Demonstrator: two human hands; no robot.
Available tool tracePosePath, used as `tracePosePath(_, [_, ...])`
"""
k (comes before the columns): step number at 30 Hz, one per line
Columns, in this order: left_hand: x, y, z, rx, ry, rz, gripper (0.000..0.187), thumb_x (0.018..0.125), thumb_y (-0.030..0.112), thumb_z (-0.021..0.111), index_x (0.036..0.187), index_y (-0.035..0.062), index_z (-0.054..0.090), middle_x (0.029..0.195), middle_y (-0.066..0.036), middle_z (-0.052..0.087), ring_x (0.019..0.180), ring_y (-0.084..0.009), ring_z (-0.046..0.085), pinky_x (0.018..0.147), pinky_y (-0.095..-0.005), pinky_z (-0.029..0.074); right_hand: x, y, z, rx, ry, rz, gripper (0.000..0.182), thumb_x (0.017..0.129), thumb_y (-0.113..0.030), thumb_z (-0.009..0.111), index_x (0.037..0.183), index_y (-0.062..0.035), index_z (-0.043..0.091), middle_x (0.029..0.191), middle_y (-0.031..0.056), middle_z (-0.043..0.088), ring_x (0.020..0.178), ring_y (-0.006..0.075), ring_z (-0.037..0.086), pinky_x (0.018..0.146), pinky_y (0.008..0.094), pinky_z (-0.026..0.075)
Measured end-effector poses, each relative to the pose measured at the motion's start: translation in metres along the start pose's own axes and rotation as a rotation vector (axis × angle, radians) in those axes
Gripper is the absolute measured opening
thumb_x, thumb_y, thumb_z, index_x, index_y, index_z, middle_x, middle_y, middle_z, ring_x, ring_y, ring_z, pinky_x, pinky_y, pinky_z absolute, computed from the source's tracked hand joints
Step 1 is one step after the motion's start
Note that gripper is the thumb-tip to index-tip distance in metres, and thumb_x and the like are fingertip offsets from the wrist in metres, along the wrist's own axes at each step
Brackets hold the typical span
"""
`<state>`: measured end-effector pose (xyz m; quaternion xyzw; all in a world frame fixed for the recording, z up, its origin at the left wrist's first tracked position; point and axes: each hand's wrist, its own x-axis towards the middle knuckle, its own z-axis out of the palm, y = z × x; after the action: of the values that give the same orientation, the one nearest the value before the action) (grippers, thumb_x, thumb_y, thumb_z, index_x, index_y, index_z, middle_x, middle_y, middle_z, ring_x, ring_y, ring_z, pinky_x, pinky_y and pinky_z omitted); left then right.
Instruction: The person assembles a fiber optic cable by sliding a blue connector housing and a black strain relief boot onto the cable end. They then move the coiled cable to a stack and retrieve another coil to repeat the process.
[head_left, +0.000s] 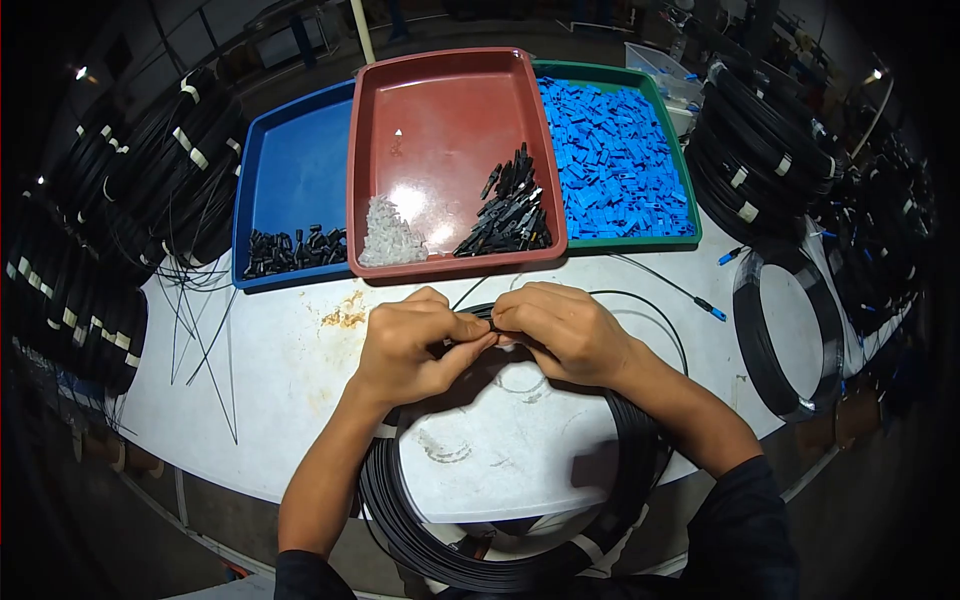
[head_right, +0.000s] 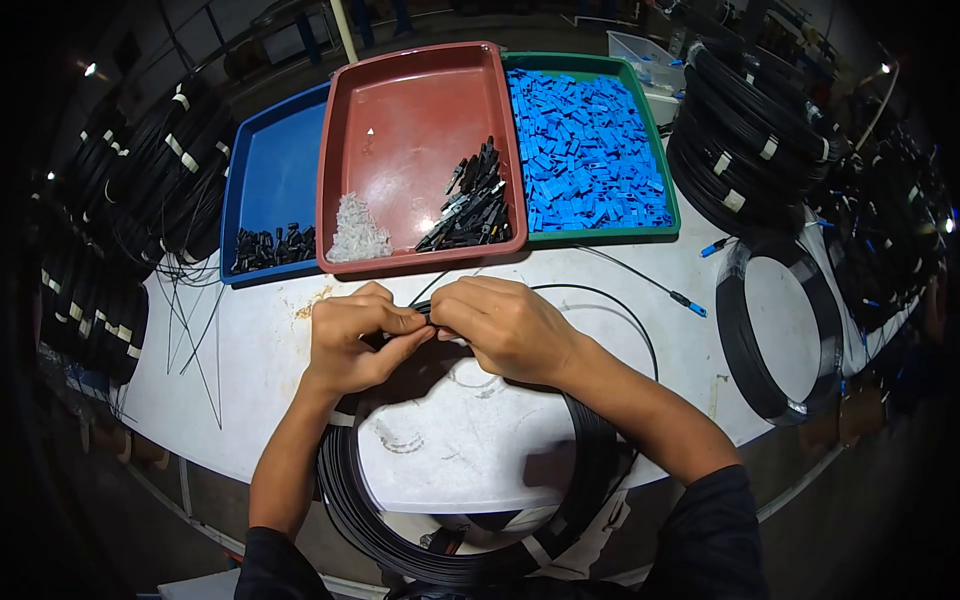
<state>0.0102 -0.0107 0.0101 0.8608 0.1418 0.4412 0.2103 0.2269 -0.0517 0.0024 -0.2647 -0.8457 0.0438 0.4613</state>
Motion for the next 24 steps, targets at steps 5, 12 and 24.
tracePosePath(5, [-0.007, 0.007, 0.003, -0.250, -0.019, -0.442, 0.014, 0.072, -0.006, 0.083, 0.085, -0.0023, 0.077, 0.074, -0.012, 0.074, 0.062, -0.0161, 0.066, 0.060, -0.0286, 0.051, 0.001, -0.004, -0.007, -0.218, 0.018, -0.176, 0.017, 0.071, -0.004, 0.068, 0.084, 0.0000, 0.057, 0.087, 0.0112, 0.064, 0.072, 0.0277, 0.063, 0.064, 0.0373, 0.052])
tracePosePath(12, [0.002, -0.001, 0.006, 0.283, -0.044, 0.325, 0.013, 0.072, 0.002, 0.083, 0.077, 0.0023, 0.072, 0.077, -0.007, 0.073, 0.058, -0.0159, 0.060, 0.059, -0.0324, 0.049, -0.008, 0.003, -0.004, 0.063, -0.016, 0.052, 0.027, 0.061, 0.011, 0.062, 0.084, -0.0005, 0.057, 0.084, 0.0126, 0.062, 0.069, 0.0301, 0.062, 0.062, 0.0389, 0.052])
tracePosePath(24, [-0.001, 0.004, 0.007, -0.076, 0.022, -0.142, 0.013, 0.069, -0.005, 0.084, 0.073, -0.0003, 0.074, 0.073, -0.013, 0.074, 0.059, -0.0176, 0.066, 0.060, -0.0302, 0.050, 0.000, -0.001, -0.007, -0.211, -0.029, -0.176, 0.015, 0.073, -0.004, 0.067, 0.083, -0.0006, 0.057, 0.085, 0.0112, 0.062, 0.072, 0.0269, 0.063, 0.064, 0.0380, 0.051])
